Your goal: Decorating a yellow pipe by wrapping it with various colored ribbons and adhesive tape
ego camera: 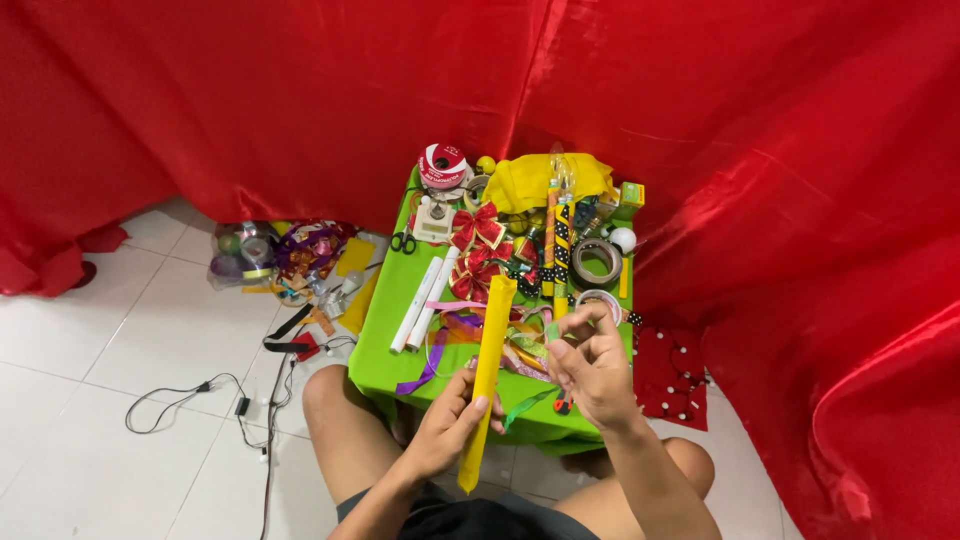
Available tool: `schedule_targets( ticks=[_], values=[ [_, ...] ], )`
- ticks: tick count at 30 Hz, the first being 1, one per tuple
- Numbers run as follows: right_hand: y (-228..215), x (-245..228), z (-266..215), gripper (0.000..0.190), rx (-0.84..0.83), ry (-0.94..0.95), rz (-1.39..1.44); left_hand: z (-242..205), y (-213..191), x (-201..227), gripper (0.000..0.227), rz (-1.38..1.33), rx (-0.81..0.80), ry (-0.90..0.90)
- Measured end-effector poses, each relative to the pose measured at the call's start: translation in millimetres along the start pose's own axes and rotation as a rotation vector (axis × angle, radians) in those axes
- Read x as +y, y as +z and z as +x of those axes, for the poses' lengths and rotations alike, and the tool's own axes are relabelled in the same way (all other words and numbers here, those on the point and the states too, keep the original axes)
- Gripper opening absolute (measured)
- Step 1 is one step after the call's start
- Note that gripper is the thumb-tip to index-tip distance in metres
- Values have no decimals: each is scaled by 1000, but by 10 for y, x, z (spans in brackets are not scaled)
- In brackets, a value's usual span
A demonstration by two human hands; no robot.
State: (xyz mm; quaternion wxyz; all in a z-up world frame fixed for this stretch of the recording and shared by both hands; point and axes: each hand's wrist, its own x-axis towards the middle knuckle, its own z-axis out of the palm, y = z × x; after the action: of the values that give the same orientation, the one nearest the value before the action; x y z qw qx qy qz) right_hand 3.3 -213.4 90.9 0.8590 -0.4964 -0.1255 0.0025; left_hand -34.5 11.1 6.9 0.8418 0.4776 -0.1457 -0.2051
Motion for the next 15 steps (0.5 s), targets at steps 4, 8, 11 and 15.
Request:
schedule_targets(
  ticks=[4, 8, 11, 15],
  values=[
    [90, 117, 9, 25, -1, -183, -192, -25, 30, 22, 33, 49, 13, -17],
    [137, 175, 53, 22, 87, -168, -329, -52, 97, 47, 32, 159, 42, 24],
    [218, 161, 64, 42, 99, -99, -377, -90, 135, 36, 34, 287, 65, 61],
    [281, 126, 62, 81, -43, -142, -337, -62, 161, 33, 37, 414, 66, 152]
  ],
)
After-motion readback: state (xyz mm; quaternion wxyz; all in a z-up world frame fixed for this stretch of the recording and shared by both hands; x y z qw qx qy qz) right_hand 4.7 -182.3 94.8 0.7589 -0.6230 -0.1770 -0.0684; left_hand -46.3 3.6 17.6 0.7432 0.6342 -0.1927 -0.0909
